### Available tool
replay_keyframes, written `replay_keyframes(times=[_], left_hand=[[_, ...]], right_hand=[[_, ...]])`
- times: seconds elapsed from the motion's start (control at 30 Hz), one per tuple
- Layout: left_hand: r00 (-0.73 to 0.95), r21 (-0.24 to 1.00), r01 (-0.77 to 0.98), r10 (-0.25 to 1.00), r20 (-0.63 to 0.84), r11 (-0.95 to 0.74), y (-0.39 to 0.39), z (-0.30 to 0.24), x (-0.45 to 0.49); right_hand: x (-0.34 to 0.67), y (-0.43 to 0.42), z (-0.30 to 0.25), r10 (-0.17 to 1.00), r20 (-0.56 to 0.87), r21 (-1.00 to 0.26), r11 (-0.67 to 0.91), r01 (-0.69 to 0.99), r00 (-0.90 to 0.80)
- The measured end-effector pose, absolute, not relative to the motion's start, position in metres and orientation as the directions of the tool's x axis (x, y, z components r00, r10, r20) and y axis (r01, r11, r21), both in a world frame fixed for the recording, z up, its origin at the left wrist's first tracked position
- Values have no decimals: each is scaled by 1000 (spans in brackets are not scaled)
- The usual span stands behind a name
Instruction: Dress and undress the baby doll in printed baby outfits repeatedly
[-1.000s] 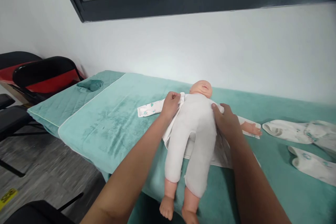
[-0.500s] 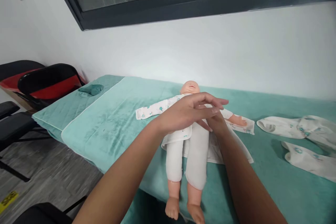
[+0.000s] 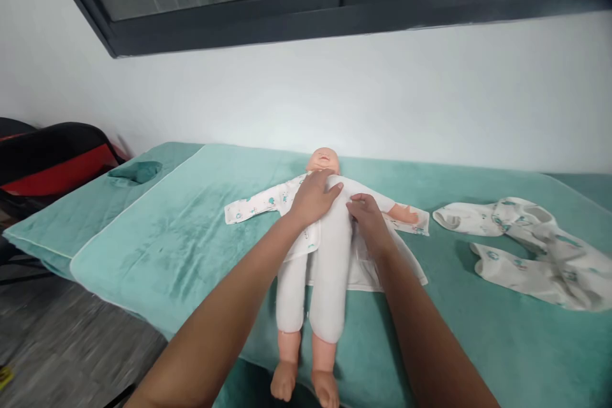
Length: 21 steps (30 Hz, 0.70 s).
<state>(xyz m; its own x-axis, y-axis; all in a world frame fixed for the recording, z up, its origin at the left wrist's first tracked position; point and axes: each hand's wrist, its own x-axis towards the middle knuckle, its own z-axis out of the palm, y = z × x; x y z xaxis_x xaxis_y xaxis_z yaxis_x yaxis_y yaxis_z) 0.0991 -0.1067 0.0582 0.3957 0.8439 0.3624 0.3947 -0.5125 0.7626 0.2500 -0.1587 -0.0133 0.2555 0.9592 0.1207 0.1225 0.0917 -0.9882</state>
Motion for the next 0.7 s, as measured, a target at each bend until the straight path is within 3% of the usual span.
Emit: replay_keyframes(times=[0.07,0.17,0.27,0.4,0.5,0.57,0.7], left_hand=[[476,760,374,814,334,-531,-96,71,113],[605,695,412,747,276,-589,-85,85,132],[710,441,561,681,178,-700,-84,95,153],[779,63,614,617,111,-787,-90,102,172],[791,-5,602,595,141,-799,-93,104,171],[781,-24,611,598,180,-791,-95,103,164],[812,-114,579,556,179,-808,-98,100,151]], right_hand=[[254,-159,-10,979,104,-994,107,-12,177],[256,-161,-6,985,168,-984,169,-62,29],[254,-162,-6,975,219,-976,218,-28,-34],[260,-160,-8,970,242,-948,234,216,11],[276,-159,-7,945,317,-848,245,469,79],[289,-160,-7,932,315,-771,139,621,182],[303,-169,-11,945,137,-645,-142,751,296]])
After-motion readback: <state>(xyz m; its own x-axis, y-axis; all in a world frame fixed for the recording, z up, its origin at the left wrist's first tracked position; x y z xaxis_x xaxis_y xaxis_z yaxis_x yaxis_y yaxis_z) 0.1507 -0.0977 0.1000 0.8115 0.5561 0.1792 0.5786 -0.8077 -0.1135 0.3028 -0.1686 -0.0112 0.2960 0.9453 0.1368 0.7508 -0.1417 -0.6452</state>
